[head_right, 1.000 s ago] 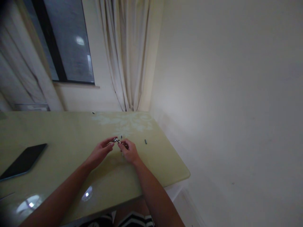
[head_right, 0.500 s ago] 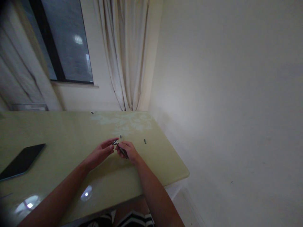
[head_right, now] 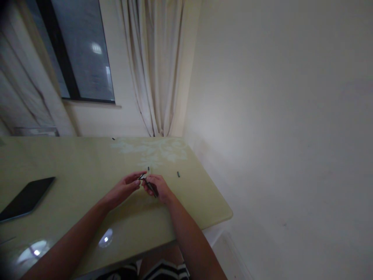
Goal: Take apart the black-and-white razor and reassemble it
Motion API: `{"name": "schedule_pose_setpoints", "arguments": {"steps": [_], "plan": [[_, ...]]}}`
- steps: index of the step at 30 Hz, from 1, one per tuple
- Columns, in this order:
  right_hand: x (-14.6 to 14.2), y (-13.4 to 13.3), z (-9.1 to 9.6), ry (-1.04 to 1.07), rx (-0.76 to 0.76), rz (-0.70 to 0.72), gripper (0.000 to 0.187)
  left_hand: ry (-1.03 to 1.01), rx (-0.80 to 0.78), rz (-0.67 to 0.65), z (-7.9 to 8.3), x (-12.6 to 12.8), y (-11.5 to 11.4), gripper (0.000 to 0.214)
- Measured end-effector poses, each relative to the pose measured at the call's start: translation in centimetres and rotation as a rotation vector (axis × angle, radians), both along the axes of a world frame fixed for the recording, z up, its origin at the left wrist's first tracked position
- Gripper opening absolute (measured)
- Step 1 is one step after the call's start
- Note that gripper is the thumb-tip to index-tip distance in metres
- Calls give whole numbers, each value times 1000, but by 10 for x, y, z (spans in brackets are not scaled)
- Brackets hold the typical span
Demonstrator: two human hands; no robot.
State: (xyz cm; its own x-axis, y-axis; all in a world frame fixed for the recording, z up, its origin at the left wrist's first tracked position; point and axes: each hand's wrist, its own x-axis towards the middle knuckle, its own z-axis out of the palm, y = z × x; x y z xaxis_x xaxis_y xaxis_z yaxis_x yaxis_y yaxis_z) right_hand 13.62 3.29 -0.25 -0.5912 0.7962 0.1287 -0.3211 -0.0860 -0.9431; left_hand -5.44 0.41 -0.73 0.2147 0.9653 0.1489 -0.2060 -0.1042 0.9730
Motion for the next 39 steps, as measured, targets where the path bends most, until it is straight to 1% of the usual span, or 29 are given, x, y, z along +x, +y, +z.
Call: {"name": "schedule_pose_setpoints", "arguments": {"steps": [5, 9, 13, 22, 33, 39], "plan": [[0, 0, 0, 10, 6, -5, 31, -27, 5, -3, 3, 2, -1, 57], [0, 1, -1, 3, 20, -11, 32, -15, -12, 2, 0, 2, -1, 53], [0, 0, 0, 18, 24, -2, 30, -52, -16, -9, -2, 1, 1, 54], [1, -1, 2, 5, 5, -5, 30, -80, -16, 11, 0, 2, 0, 55], [1, -1, 2, -26, -3, -25, 30, -24, -1, 15, 8, 2, -4, 51], [1, -1, 0, -30, 5, -18, 31, -46, 7, -16, 6, 3, -2, 49]]}}
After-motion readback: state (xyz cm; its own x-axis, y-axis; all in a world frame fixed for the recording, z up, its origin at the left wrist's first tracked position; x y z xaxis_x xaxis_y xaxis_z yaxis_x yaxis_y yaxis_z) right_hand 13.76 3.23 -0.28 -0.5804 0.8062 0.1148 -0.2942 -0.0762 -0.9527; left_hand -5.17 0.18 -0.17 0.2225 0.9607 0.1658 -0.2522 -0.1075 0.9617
